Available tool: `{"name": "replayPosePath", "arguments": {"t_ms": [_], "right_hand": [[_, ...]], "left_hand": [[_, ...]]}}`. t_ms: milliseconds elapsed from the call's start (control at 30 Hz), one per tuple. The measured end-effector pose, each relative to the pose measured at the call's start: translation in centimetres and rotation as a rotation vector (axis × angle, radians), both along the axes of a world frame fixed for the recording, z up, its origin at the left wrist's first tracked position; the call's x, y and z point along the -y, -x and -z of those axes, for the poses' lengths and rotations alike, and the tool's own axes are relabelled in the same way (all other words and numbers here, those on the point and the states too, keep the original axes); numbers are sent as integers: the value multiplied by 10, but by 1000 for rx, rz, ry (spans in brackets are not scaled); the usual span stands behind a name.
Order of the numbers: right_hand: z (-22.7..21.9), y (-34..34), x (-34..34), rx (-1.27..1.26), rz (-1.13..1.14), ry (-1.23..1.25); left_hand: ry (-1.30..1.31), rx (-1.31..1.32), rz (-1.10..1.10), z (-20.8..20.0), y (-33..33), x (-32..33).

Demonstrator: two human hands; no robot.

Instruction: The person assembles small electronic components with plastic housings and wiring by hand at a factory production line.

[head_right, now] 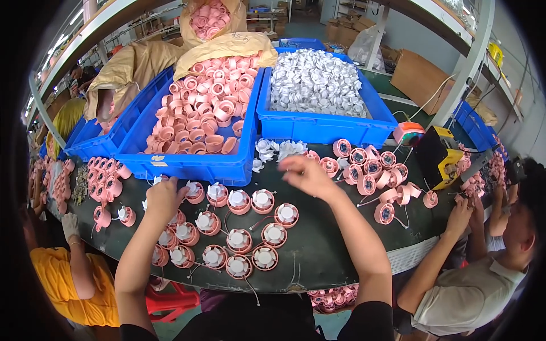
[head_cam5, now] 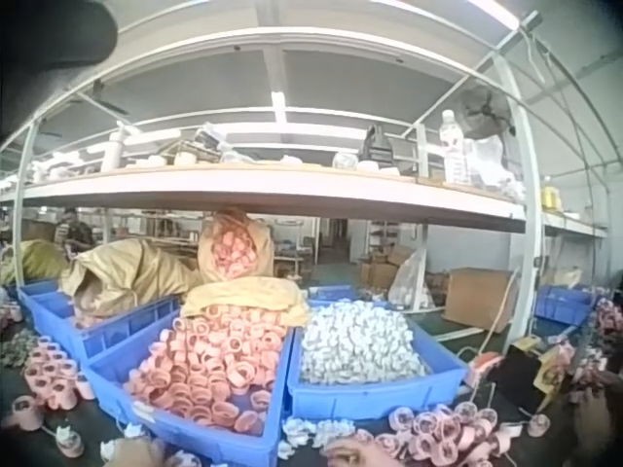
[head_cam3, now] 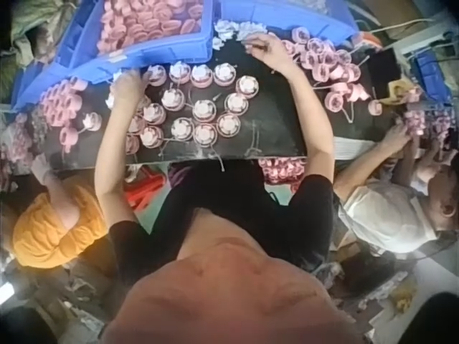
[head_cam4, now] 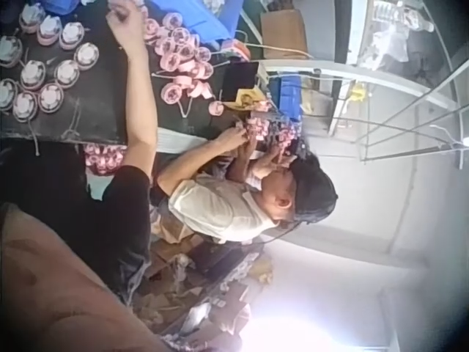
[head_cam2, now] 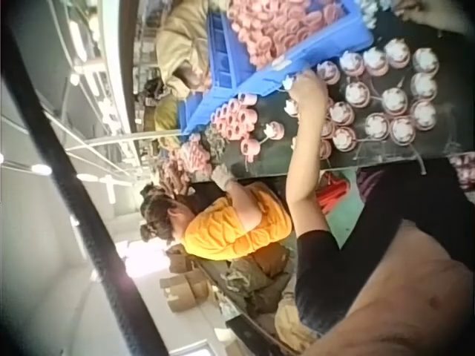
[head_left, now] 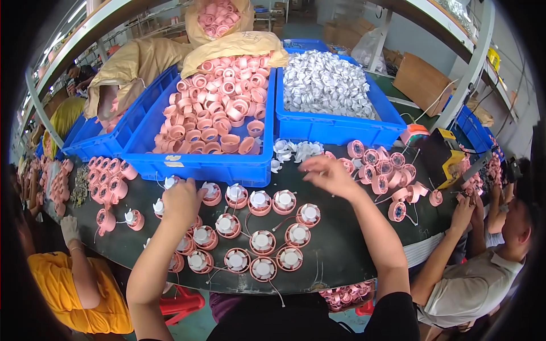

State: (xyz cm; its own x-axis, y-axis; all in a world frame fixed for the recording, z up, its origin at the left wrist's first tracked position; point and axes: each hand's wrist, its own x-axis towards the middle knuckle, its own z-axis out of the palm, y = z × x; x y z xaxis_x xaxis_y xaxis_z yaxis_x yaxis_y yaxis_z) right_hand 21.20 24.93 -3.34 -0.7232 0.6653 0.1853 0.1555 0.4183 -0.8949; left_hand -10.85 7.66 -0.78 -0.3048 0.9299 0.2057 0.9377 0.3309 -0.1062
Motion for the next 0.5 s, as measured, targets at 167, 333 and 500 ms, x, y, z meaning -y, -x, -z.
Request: {"name": "replayPosePath", "arguments": {"t_ms": [167, 333, 500], "right_hand": [[9, -20, -28, 690, 624, -747], [24, -22, -37, 655, 481, -506], [33, -20, -45, 548, 445, -381]], "left_hand": [[-292, 198, 354, -29, -51, 4], [-224, 373, 712, -11, -113, -54], [-22, 423, 865, 35, -156, -138]]}}
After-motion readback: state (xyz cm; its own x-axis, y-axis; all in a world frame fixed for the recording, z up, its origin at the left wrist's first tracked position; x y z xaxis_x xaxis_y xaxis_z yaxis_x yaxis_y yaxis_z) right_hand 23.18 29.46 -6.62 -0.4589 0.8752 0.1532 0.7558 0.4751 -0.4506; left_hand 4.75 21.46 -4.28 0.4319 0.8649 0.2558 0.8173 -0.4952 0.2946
